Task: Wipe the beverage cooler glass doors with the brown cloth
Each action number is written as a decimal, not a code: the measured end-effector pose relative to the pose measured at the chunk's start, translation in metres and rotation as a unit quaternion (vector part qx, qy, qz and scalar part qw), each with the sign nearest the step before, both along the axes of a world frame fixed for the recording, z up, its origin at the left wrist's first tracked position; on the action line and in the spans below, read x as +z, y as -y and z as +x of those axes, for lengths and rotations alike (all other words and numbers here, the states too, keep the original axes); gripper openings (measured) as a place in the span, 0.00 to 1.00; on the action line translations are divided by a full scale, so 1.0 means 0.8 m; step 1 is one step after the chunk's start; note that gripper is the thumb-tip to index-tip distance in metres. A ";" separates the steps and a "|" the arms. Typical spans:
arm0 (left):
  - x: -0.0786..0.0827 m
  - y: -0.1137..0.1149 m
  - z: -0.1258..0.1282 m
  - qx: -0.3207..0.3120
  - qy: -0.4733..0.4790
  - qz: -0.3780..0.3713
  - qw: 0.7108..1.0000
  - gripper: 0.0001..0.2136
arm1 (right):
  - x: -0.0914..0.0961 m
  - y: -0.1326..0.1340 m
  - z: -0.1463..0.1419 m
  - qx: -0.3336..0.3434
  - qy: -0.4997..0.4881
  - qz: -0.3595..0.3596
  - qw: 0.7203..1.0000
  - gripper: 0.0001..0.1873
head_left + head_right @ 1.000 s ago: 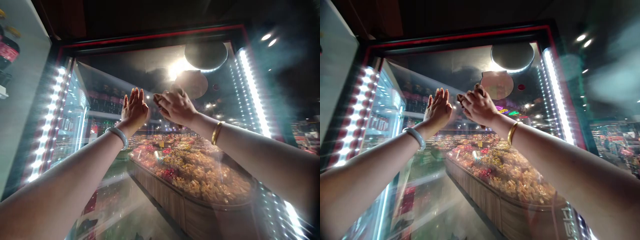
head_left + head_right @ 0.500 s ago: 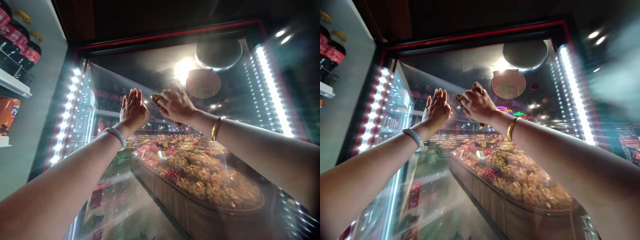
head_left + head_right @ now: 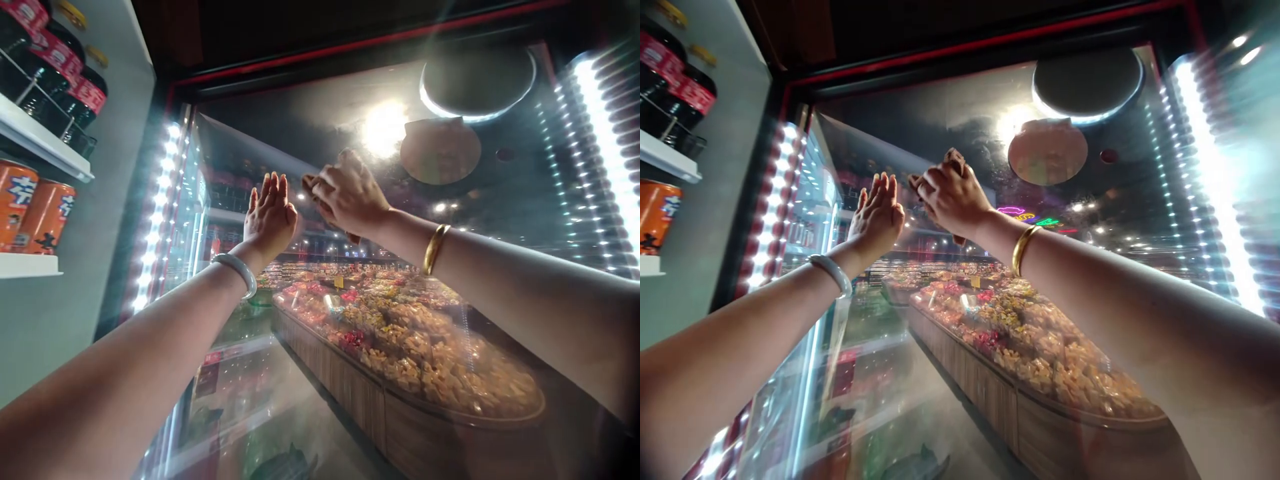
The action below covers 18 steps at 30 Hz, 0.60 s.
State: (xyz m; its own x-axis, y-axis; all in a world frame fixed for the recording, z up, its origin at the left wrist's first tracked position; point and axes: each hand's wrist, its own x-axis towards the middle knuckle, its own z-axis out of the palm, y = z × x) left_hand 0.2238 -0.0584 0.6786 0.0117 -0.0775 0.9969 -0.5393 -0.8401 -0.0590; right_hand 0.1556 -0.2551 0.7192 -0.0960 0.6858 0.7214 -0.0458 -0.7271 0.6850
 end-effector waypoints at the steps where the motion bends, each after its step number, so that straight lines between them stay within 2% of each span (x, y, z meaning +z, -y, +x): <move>1: -0.001 -0.003 0.001 -0.001 0.004 0.000 1.000 0.32 | 0.012 -0.002 0.003 0.014 0.014 0.025 0.999 0.24; 3: -0.004 -0.009 0.003 0.000 0.006 0.000 1.000 0.33 | 0.036 -0.021 0.013 0.039 0.040 0.071 0.996 0.25; 5: -0.007 -0.017 0.004 0.008 0.006 0.000 1.000 0.33 | 0.045 -0.055 0.023 0.039 0.047 0.095 0.994 0.25; 6: -0.010 -0.023 0.005 0.013 0.004 -0.001 1.000 0.34 | 0.041 -0.071 0.027 0.029 0.042 0.091 0.995 0.25; 8: -0.016 -0.038 0.007 0.022 0.000 -0.009 1.000 0.34 | 0.020 -0.093 0.030 0.006 0.021 0.038 0.999 0.24; 10: -0.023 -0.056 0.010 0.028 -0.007 -0.014 0.999 0.35 | -0.004 -0.094 0.027 -0.012 -0.007 -0.050 0.999 0.24; 12: -0.029 -0.072 0.014 0.032 -0.012 -0.011 0.999 0.35 | -0.014 -0.078 0.023 -0.017 -0.027 -0.093 0.995 0.23; 15: -0.034 -0.090 0.017 0.034 -0.011 -0.003 0.999 0.35 | 0.009 -0.062 0.026 0.009 -0.015 -0.033 0.999 0.24; 18: -0.034 -0.094 0.016 0.032 -0.006 -0.002 0.999 0.35 | 0.035 -0.087 0.041 0.053 0.020 0.051 0.997 0.25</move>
